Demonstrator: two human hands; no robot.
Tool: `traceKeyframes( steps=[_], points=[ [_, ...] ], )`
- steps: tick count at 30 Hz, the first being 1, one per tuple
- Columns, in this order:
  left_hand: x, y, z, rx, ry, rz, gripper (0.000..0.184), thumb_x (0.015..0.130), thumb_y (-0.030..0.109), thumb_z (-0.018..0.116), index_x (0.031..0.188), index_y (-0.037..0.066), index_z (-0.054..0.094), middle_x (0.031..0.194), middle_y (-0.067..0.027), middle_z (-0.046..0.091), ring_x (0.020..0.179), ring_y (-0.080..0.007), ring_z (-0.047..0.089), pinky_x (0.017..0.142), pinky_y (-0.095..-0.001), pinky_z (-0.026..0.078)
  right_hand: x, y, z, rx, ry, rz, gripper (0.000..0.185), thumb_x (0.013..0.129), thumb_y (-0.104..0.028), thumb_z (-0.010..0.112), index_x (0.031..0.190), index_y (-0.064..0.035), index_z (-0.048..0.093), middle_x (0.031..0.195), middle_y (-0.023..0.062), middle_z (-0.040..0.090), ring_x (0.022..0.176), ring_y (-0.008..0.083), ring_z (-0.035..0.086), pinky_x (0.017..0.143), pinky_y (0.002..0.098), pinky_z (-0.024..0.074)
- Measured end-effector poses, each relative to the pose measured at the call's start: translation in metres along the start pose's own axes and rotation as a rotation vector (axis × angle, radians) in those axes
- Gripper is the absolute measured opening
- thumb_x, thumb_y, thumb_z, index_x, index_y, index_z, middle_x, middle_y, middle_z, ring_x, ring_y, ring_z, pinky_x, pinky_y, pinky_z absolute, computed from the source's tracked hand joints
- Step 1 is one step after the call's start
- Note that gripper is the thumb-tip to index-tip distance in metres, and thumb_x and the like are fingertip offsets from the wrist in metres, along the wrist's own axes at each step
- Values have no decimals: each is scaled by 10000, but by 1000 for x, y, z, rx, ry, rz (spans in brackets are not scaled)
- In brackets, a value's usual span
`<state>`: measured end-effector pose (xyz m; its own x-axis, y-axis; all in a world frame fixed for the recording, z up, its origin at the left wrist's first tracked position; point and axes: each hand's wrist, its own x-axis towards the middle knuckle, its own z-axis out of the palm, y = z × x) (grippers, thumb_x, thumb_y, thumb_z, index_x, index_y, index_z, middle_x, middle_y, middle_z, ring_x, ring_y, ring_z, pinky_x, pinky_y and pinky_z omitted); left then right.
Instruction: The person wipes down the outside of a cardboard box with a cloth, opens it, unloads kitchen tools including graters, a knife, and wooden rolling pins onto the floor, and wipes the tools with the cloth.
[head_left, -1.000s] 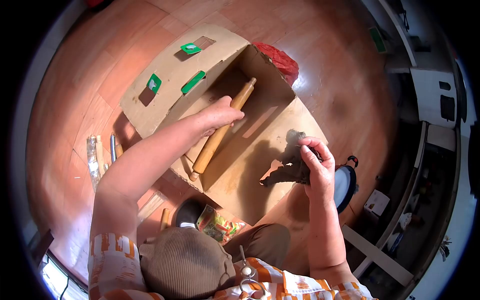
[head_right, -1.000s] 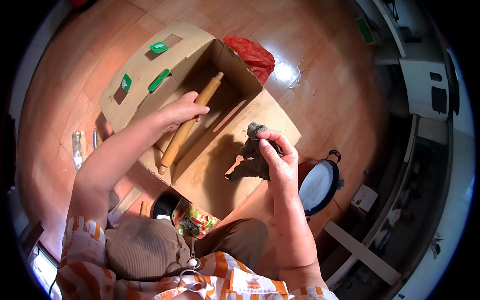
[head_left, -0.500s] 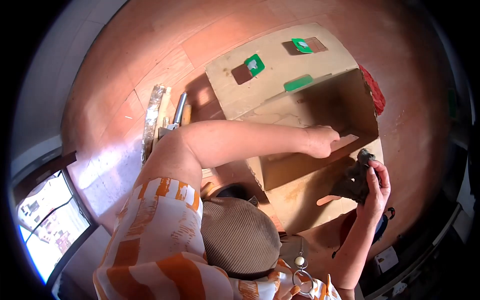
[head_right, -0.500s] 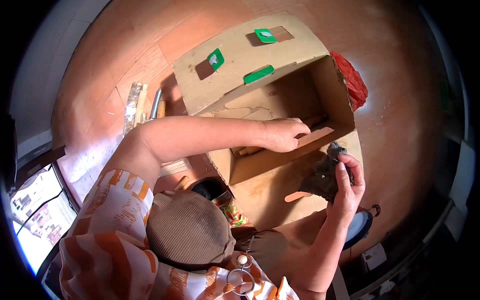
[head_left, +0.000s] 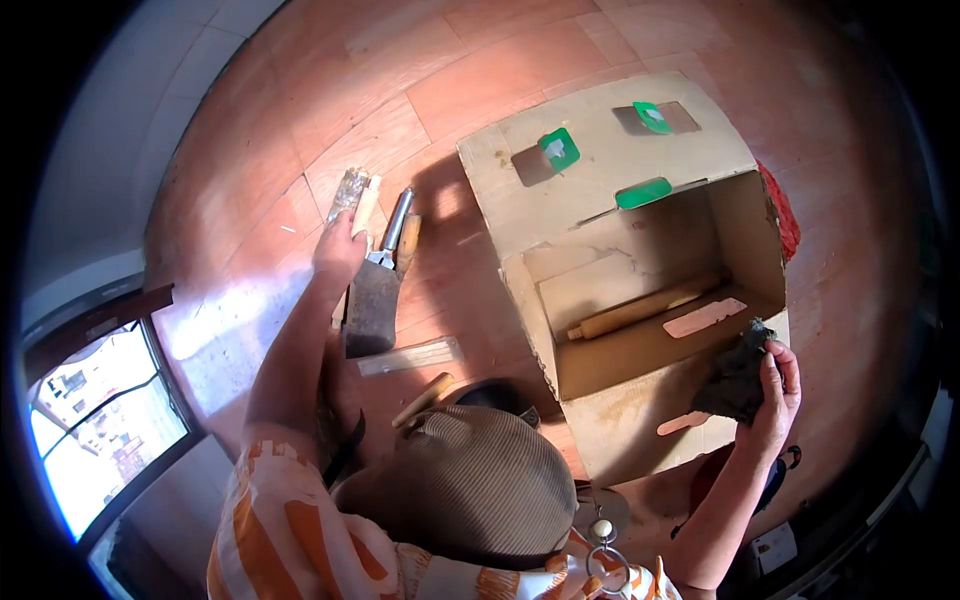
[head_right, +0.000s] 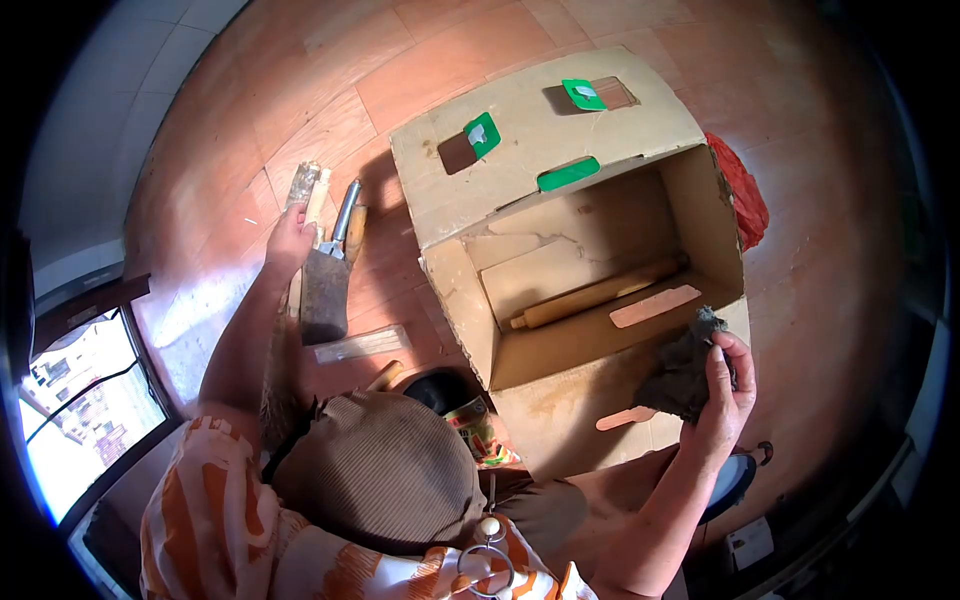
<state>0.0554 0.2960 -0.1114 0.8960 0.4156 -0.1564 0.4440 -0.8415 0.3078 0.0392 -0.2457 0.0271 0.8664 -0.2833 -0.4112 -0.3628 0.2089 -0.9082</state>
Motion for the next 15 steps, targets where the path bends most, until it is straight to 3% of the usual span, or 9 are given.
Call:
traceKeyframes(
  steps=[2,6,9,12,14,15],
  points=[
    [-2,2,4,279,-89,-3,367,745,173,598,1075,34,516,1024,-157,540,975,-318,520,840,-422,412,-3,-6,6,-4,-15,0,139,838,-32,535,969,-27,581,913,64,594,813,145,583,725,255,488],
    [1,17,8,403,-27,9,389,749,222,603,1084,46,515,1046,-151,528,1017,-327,489,857,-411,399,-7,-13,11,-11,-33,-32,134,840,-27,529,965,-28,578,922,68,587,811,144,582,726,253,488],
    [5,24,7,447,-95,-73,375,754,236,601,1072,58,515,1067,-144,519,1045,-345,464,873,-413,386,-10,-12,13,0,-17,-60,133,836,-27,533,961,-27,579,925,75,583,809,146,583,719,250,493],
    [3,32,-2,364,64,87,338,764,227,595,1044,55,514,1038,-154,536,995,-347,495,840,-412,410,-15,-9,16,22,12,-68,153,841,-48,529,987,-21,567,939,87,576,805,150,584,712,245,498],
    [4,41,-19,-71,51,102,328,777,206,584,1050,48,495,993,-166,554,912,-349,532,775,-408,436,-20,-9,18,35,-5,-64,184,852,-87,524,1027,-34,547,946,87,574,803,150,583,696,250,502],
    [1,55,-31,-84,58,111,328,777,206,584,1050,48,495,993,-166,554,912,-349,532,775,-408,436,-21,-10,20,52,-30,-62,219,863,-125,518,1067,-46,528,953,87,572,802,150,582,680,255,507]
  ],
)
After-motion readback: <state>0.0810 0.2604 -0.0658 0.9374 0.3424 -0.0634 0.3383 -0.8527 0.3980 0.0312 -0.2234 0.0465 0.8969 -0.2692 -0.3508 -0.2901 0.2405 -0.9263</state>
